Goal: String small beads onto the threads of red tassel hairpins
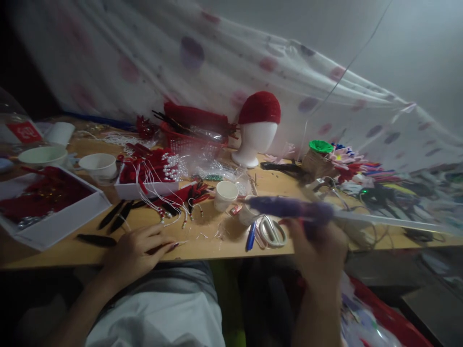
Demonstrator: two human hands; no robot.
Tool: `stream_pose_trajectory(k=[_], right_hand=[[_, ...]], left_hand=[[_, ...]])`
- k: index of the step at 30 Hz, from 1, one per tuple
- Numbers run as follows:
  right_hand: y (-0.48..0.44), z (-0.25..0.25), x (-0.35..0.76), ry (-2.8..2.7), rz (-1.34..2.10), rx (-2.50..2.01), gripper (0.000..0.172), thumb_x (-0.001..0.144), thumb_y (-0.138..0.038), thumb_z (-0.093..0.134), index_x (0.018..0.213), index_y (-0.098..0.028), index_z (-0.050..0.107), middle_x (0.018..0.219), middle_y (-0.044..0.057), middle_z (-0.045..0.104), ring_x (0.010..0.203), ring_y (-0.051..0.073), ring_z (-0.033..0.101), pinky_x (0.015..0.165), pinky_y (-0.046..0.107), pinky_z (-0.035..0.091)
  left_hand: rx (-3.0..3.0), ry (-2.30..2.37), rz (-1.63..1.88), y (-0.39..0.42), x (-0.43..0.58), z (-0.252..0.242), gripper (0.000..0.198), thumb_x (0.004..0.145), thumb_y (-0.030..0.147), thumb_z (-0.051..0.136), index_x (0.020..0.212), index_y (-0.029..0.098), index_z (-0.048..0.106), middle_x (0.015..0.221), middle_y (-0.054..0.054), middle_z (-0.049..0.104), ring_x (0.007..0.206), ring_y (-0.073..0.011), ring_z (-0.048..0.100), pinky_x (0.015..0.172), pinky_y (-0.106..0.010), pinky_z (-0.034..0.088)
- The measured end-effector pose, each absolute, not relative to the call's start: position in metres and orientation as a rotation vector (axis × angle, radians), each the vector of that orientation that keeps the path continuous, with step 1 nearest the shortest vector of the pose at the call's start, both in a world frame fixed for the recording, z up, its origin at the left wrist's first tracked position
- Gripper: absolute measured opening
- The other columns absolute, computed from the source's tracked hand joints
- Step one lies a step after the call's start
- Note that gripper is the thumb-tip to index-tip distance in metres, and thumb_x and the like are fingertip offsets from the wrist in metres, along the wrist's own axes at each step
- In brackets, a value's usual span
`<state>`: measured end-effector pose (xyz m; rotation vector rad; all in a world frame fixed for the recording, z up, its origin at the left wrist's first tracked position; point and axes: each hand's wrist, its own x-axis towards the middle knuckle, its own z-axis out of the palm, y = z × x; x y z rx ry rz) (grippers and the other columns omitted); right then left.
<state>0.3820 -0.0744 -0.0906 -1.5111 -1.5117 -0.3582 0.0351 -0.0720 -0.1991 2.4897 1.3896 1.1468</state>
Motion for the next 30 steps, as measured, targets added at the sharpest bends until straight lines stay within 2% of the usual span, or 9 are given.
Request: stream_pose_trajectory(k=[2,5,15,21,30], right_hand=[[-0.079,-0.095,0.353,-1.737,-0.277,-1.363,0.041,0.081,-0.060,0.065,0.077,-0.020,0.071,0.059,0.003,0.065,0.050,0.018,0.057,0.051,0.029,0.041],[-0.078,-0.102,0.326,-1.996,-0.220,-1.263,0.042,0.085,-0.059,0.063,0.067,-0.021,0.067,0.050,0.000,0.061,0.042,0.015,0.051,0.046,0.026,0.036],[-0.070,-0.118,0.291,-2.360,-0.248,-1.164,0.056,0.099,-0.060,0.037,0.067,-0.019,0.059,0.060,0.006,0.067,0.052,0.018,0.062,0.051,0.026,0.037],[-0.067,-0.126,0.288,-2.402,-0.331,-1.185,0.062,0.100,-0.062,0.030,0.061,-0.020,0.053,0.051,0.004,0.061,0.045,0.017,0.059,0.048,0.027,0.033],[-0.066,-0.126,0.292,-2.415,-0.333,-1.220,0.062,0.099,-0.062,0.030,0.063,-0.019,0.055,0.054,0.005,0.063,0.047,0.019,0.061,0.048,0.028,0.034]], left_hand=[[2.494,1.388,1.141,-0.073,0.035,-0.199,0.017,0.089,0.021,0.063,0.080,0.020,0.077,0.072,-0.003,0.068,0.064,-0.0158,0.064,0.058,-0.025,0.045],[2.492,1.399,1.136,-0.074,0.035,-0.197,0.015,0.088,0.019,0.065,0.079,0.020,0.077,0.074,-0.003,0.069,0.066,-0.0160,0.065,0.059,-0.026,0.045],[2.501,1.384,1.133,-0.074,0.037,-0.195,0.014,0.085,0.014,0.066,0.076,0.019,0.075,0.072,-0.002,0.067,0.066,-0.0165,0.065,0.058,-0.026,0.046],[2.465,1.404,1.134,-0.074,0.037,-0.197,0.013,0.084,0.014,0.066,0.072,0.018,0.071,0.076,-0.003,0.070,0.069,-0.0177,0.067,0.060,-0.027,0.049],[2.460,1.402,1.118,-0.076,0.036,-0.197,0.015,0.085,0.015,0.065,0.072,0.019,0.070,0.075,-0.003,0.069,0.067,-0.0172,0.066,0.058,-0.027,0.049]])
